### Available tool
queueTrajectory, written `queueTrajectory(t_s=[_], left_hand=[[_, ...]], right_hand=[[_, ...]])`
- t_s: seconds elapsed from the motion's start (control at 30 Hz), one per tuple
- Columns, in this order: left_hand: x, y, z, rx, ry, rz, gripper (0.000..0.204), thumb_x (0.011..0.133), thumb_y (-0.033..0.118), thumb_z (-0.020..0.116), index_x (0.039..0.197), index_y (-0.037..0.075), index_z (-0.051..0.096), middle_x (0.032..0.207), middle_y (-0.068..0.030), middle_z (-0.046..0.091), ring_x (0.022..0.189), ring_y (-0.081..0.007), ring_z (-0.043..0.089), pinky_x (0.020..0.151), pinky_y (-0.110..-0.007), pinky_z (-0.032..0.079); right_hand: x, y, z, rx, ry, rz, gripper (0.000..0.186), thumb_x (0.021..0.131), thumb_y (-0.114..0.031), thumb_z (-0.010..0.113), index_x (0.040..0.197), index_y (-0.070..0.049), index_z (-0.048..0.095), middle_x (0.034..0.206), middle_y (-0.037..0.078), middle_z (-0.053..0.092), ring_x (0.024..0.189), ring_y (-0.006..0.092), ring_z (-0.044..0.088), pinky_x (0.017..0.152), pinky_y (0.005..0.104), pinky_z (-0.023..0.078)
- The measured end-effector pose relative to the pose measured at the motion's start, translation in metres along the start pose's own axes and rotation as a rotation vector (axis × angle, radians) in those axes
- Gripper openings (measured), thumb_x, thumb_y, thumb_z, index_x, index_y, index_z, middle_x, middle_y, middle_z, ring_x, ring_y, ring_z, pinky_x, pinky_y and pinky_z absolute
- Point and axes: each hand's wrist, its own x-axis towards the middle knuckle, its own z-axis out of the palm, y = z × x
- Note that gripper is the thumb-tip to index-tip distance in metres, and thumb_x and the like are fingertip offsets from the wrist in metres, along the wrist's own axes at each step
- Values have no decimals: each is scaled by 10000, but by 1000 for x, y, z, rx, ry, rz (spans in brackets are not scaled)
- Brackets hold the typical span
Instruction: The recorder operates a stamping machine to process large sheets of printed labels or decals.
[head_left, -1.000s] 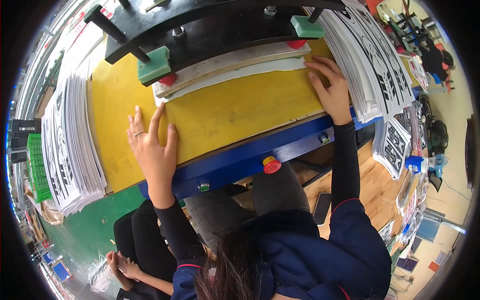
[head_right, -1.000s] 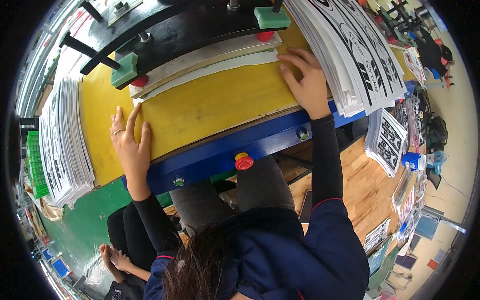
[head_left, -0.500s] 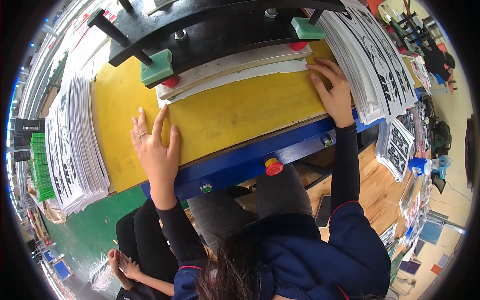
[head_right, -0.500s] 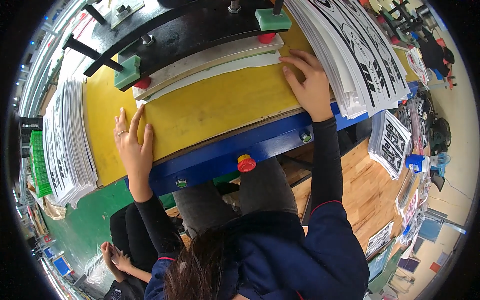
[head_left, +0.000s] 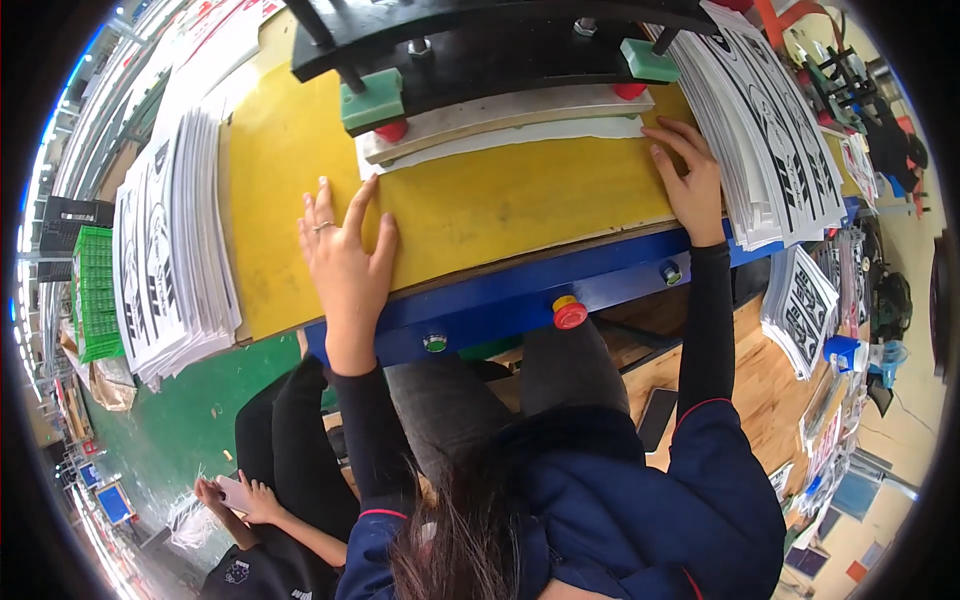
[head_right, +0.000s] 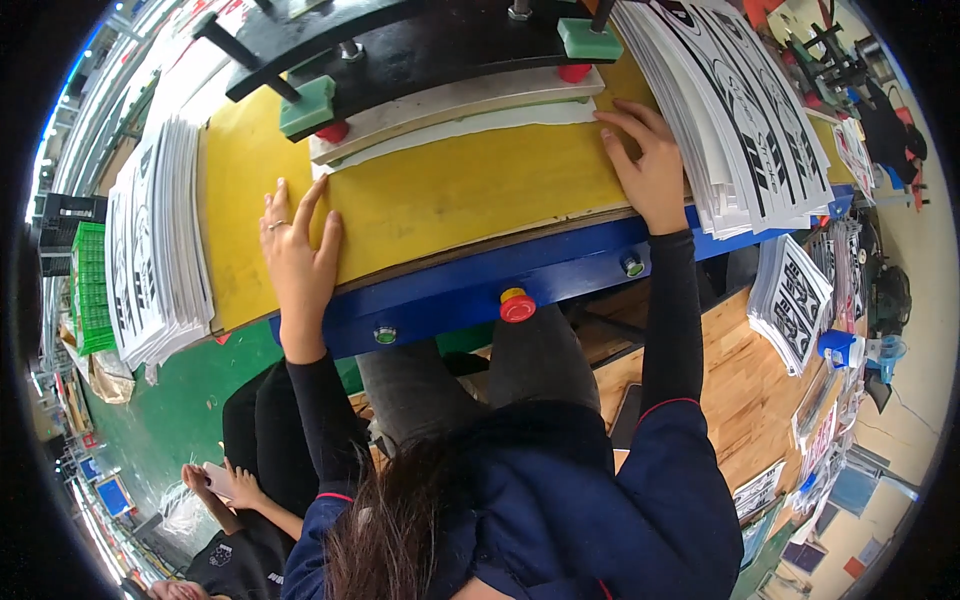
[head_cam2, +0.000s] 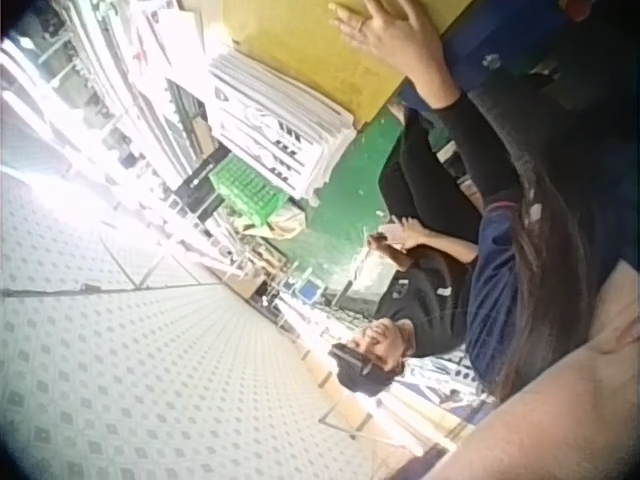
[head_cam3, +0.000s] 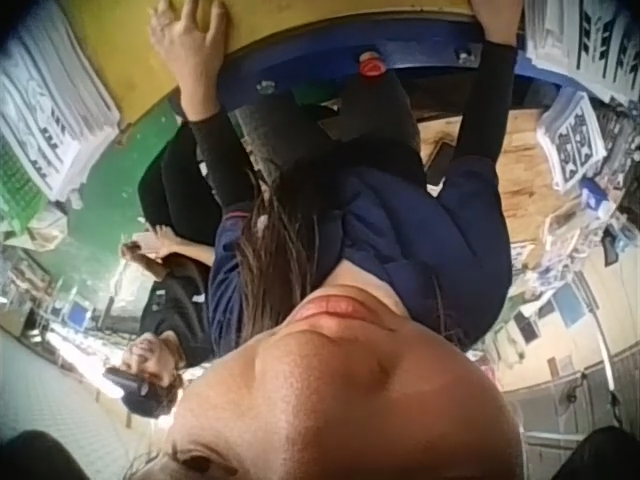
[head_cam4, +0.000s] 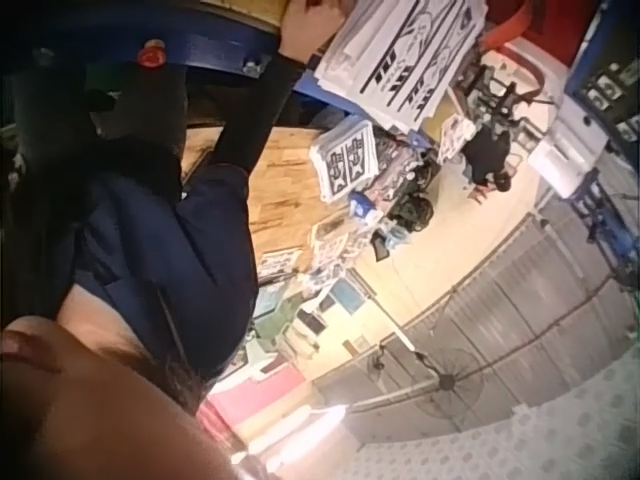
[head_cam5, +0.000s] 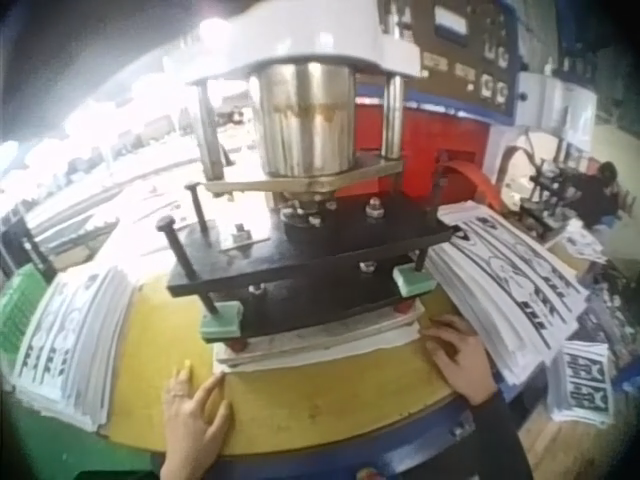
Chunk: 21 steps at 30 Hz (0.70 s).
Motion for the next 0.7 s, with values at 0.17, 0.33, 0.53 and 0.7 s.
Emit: queueTrajectory(t_s=[0.17,0.33,0.53,0.7], left_hand=[[-5,-1,4,7,2,5,434,913,334,602,1339,248,605,1485,-258,400,1398,-439,342,1163,-508,234],[-2,1,7,0,21,8,437,914,345,600,1341,251,600,1483,-261,399,1395,-443,342,1161,-514,240],[3,-9,3,-24,56,10,454,903,327,618,1342,209,600,1460,-327,398,1390,-487,328,1156,-537,229],[-2,2,3,-195,185,37,422,815,220,660,1220,98,659,1340,-319,520,1309,-445,450,1130,-532,300]], right_hand=[[-5,1,0,5,-4,1,249,900,-119,609,1118,-70,718,1233,158,642,1173,332,596,1018,369,439],[-3,6,-2,8,-18,15,257,898,-126,619,1134,-88,713,1265,158,626,1199,340,579,1034,378,428],[3,11,15,-207,46,-45,500,943,-269,590,1393,-72,497,1400,213,511,1312,393,468,1106,423,354],[-16,31,2,-1,-67,127,572,1008,-308,505,1477,-10,372,1497,213,421,1414,342,366,1166,387,276]])
